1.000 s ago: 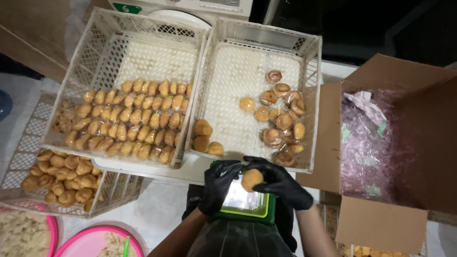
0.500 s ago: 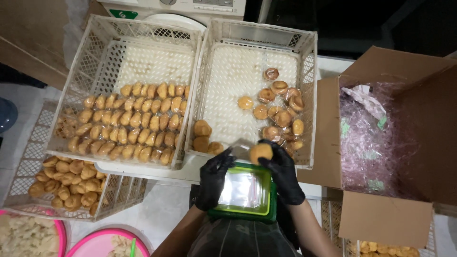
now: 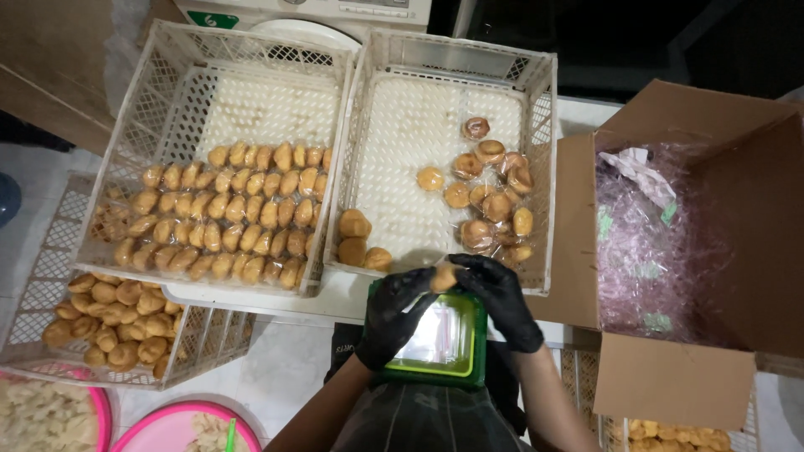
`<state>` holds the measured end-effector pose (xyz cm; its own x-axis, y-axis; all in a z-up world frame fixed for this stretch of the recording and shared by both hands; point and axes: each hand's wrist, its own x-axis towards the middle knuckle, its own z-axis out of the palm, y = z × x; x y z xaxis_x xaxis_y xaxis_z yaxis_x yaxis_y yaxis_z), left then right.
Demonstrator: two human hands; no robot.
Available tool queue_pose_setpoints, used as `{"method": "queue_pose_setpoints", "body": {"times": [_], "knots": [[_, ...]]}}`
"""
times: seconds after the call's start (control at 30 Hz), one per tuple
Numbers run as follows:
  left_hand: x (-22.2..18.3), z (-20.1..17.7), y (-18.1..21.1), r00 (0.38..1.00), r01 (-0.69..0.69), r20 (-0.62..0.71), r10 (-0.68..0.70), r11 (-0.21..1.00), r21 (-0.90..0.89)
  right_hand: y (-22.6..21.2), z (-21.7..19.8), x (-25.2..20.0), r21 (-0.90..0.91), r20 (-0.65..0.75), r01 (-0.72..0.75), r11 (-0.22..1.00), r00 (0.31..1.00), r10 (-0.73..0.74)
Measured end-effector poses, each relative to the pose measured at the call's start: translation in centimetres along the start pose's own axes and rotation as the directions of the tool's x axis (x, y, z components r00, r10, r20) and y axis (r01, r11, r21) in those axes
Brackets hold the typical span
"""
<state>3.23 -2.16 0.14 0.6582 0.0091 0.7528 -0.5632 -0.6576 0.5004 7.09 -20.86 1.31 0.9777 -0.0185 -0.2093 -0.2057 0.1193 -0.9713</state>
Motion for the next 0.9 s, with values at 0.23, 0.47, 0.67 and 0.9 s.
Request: {"method": "queue_pose_setpoints", "body": {"times": [0.23,0.47,0.67,0.9], "knots": [[2.4,-1.0,2.0,0.940,0.286,-0.002,-0.341,0.790,-0.542,-2.4,-1.4,-0.7,-0.211,0.267,0.192,0.958,0.954,-0.133],[4.5,-3.3,3.4,0.786,0.610,0.378,-0.489,0.517,-0.601,-0.8,-3.2,-0.5,-0.162,0.713,0.331,0.930,0.691,-0.122],[-1.6,2.2,0.6,0.635,0.753,0.493,-0.595,0.335,-0.566,-2.3,-1.3,0.4,-0.601,0.421,0.655,0.457,0.746,-0.516],[0.6,1.3,2.0,0.498,0.847,0.638,-0.588,0.171,-0.504,-3.2,-0.8,-0.3,-0.593,0.178,0.392,0.703,0.916,-0.360]]}}
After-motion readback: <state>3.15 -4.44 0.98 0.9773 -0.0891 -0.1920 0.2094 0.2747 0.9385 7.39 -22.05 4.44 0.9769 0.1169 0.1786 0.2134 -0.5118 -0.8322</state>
